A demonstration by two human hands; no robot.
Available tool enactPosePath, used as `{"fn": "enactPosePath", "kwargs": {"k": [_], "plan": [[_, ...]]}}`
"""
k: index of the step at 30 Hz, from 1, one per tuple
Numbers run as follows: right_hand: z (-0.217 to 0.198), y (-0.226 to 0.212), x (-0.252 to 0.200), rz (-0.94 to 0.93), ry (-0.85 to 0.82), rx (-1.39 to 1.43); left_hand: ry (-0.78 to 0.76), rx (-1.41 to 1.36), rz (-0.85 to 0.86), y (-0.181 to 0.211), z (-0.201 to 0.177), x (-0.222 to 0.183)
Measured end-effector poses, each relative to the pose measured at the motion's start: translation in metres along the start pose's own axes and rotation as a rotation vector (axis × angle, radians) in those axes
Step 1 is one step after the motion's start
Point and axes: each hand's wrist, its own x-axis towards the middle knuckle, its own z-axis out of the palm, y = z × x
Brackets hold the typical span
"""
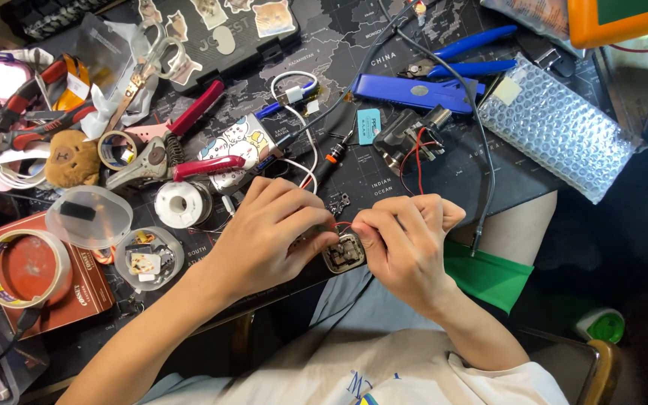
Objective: Soldering wires to a small electronic component on a workbench
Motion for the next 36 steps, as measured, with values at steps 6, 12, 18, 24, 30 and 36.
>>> {"fn": "enactPosePath", "kwargs": {"k": [6, 12, 18, 24, 30, 36], "plan": [[0.001, 0.001, -0.003, -0.002, 0.02, 0.016, -0.096, -0.102, -0.145, 0.002, 0.004, -0.002], [0.001, 0.007, -0.01, -0.025, 0.065, 0.018, -0.077, -0.148, -0.184, 0.0, 0.013, -0.006], [-0.001, 0.016, -0.027, -0.08, 0.168, 0.057, -0.048, -0.17, -0.177, -0.001, 0.017, -0.007], [-0.026, 0.039, -0.08, -0.095, 0.304, 0.098, -0.078, -0.182, -0.15, -0.003, 0.014, -0.008], [-0.054, 0.071, -0.083, 0.033, 0.599, 0.037, -0.114, -0.17, -0.142, -0.002, 0.013, -0.008], [-0.126, 0.141, -0.06, 0.688, 0.785, 0.372, -0.106, -0.169, -0.157, 0.003, 0.019, -0.004]]}}
